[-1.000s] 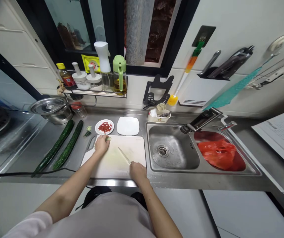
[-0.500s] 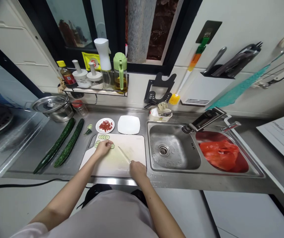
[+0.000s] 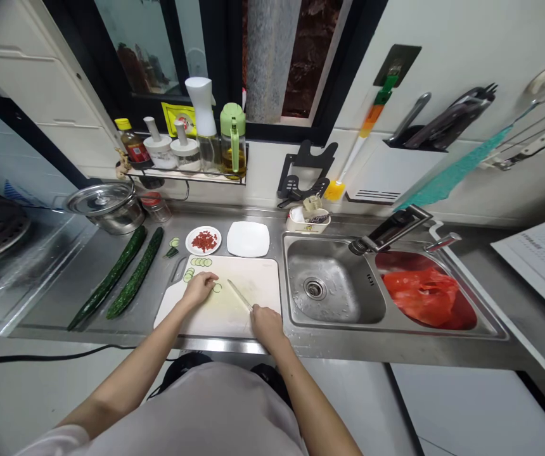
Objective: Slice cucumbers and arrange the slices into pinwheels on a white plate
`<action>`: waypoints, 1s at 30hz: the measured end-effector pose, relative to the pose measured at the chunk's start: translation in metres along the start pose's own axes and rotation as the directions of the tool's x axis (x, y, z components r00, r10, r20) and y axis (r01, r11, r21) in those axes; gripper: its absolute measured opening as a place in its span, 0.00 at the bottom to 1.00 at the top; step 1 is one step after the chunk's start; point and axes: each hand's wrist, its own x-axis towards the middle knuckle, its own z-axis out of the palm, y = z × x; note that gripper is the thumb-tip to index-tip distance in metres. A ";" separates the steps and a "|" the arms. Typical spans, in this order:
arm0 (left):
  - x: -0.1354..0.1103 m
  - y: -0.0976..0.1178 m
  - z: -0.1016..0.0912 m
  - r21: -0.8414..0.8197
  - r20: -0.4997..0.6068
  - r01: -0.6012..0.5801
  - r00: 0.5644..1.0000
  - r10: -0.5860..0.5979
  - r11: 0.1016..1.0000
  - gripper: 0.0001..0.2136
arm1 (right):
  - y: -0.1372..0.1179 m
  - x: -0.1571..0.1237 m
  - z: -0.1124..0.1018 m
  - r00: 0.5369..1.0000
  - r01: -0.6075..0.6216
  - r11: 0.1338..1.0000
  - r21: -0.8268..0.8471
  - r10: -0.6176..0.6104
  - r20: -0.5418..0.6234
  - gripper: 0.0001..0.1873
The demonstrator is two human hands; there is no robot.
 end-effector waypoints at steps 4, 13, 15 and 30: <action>-0.006 0.000 0.003 0.018 -0.051 0.077 0.996 -0.075 0.997 0.09 | -0.003 -0.007 -0.004 1.000 0.004 1.000 -0.001 -0.004 -0.013 0.17; -0.012 0.004 0.007 0.063 -0.065 0.108 0.992 -0.104 0.992 0.09 | -0.012 -0.008 -0.011 0.994 0.111 0.993 -0.050 -0.111 0.000 0.17; -0.012 0.003 0.007 0.058 -0.058 0.101 0.994 -0.098 0.993 0.09 | -0.014 -0.007 -0.010 0.993 0.120 0.991 -0.054 -0.120 0.003 0.18; -0.013 0.005 0.004 0.033 -0.030 0.130 0.991 -0.129 0.991 0.10 | -0.019 -0.003 -0.007 0.992 0.119 0.989 -0.088 -0.115 0.043 0.16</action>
